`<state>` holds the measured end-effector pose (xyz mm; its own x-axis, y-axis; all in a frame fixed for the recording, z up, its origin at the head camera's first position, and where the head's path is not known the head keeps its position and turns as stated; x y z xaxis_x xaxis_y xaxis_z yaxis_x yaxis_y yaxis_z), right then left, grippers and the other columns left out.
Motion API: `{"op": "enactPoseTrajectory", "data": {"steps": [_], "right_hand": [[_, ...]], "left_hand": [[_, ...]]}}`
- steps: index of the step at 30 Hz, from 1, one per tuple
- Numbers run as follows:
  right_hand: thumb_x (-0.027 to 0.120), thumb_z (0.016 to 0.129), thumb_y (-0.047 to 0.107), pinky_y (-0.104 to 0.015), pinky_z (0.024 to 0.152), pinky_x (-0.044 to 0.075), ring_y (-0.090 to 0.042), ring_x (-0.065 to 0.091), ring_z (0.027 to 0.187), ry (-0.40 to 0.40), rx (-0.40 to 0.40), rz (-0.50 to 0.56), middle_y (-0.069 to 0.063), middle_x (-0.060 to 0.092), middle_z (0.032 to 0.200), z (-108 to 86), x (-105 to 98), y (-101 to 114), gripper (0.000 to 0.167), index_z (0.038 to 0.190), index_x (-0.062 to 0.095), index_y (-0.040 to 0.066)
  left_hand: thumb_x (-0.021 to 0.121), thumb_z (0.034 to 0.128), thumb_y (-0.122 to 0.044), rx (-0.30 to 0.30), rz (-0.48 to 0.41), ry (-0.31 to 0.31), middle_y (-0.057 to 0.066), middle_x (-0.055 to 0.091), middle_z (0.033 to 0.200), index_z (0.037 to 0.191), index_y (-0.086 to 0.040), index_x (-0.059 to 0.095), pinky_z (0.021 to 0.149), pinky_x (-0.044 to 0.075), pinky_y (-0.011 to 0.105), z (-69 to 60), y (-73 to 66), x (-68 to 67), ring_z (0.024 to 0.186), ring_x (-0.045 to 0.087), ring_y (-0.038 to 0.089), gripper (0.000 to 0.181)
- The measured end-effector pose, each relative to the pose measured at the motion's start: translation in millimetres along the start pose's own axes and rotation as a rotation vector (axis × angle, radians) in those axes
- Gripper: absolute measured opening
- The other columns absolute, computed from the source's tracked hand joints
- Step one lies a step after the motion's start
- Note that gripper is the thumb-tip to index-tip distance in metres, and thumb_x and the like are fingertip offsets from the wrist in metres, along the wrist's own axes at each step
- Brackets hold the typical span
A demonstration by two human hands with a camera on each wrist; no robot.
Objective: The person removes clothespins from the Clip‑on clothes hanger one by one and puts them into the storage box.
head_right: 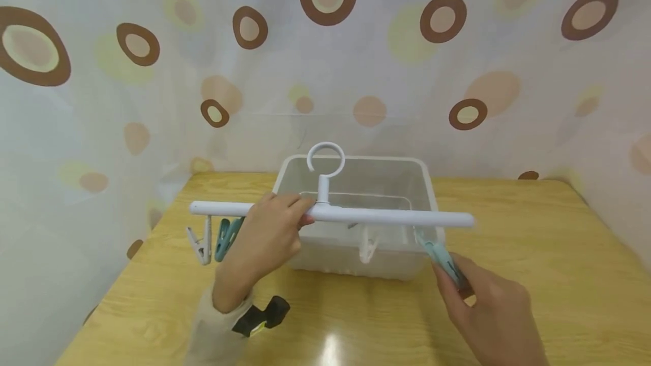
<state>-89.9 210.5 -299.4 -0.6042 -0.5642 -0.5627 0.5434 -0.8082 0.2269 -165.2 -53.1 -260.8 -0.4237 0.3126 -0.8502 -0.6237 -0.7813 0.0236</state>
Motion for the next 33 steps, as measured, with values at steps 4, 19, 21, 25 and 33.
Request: {"op": "enactPoseTrajectory", "data": {"steps": [4, 19, 21, 25, 33], "right_hand": [[0.046, 0.095, 0.055, -0.008, 0.052, 0.044, 0.009, 0.059, 0.053, 0.003, 0.000, 0.010, 0.000, 0.069, 0.063, -4.5, -3, -5, 0.060, 0.083, 0.072, 0.003], [0.046, 0.095, 0.054, -0.010, 0.041, 0.039, 0.021, 0.049, 0.059, 0.043, 0.033, -0.072, -0.011, 0.067, 0.059, 6.7, -23, -35, 0.065, 0.083, 0.069, -0.005], [0.047, 0.095, 0.053, -0.010, 0.041, 0.039, 0.021, 0.048, 0.061, 0.046, 0.041, -0.084, -0.011, 0.067, 0.060, 8.8, -24, -39, 0.063, 0.084, 0.070, -0.006], [0.053, 0.095, 0.046, -0.008, 0.043, 0.039, 0.023, 0.046, 0.064, 0.040, 0.059, -0.099, -0.012, 0.068, 0.061, 11.4, -24, -43, 0.055, 0.087, 0.070, -0.005], [0.060, 0.094, 0.033, -0.011, 0.042, 0.040, 0.022, 0.047, 0.061, 0.046, 0.052, -0.095, -0.012, 0.068, 0.063, 13.4, -21, -47, 0.041, 0.088, 0.070, -0.006]], "left_hand": [[0.067, 0.0900, -0.014, -0.021, -0.008, 0.007, 0.002, 0.069, 0.089, 0.101, -0.006, 0.068, 0.073, 0.048, 0.034, -0.2, 3.3, -1.6, 0.080, 0.064, 0.018, 0.014], [0.068, 0.0890, -0.014, -0.036, -0.027, 0.011, 0.003, 0.069, 0.090, 0.105, -0.005, 0.069, 0.069, 0.046, 0.032, -2.4, 5.2, -7.2, 0.076, 0.060, 0.017, 0.018], [0.068, 0.0888, -0.013, -0.032, -0.027, 0.008, 0.003, 0.069, 0.090, 0.104, -0.005, 0.068, 0.068, 0.045, 0.032, -2.7, 4.9, -7.3, 0.076, 0.060, 0.017, 0.018], [0.069, 0.0883, -0.013, -0.011, -0.020, -0.002, 0.004, 0.069, 0.089, 0.102, -0.005, 0.068, 0.067, 0.044, 0.032, -2.5, 3.9, -6.8, 0.076, 0.061, 0.018, 0.016], [0.070, 0.0875, -0.013, 0.005, -0.020, -0.004, 0.001, 0.067, 0.084, 0.097, -0.007, 0.067, 0.066, 0.045, 0.033, -2.8, 3.2, -4.9, 0.072, 0.060, 0.016, 0.011]]}}
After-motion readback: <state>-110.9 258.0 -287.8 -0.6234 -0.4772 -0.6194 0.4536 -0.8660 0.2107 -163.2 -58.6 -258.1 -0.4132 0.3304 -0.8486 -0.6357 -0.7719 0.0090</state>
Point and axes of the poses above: each hand's wrist, its own z-axis towards the middle knuckle, its own x-axis out of the palm, y = z × x, the point moved 4 cm from there along z, towards the middle knuckle
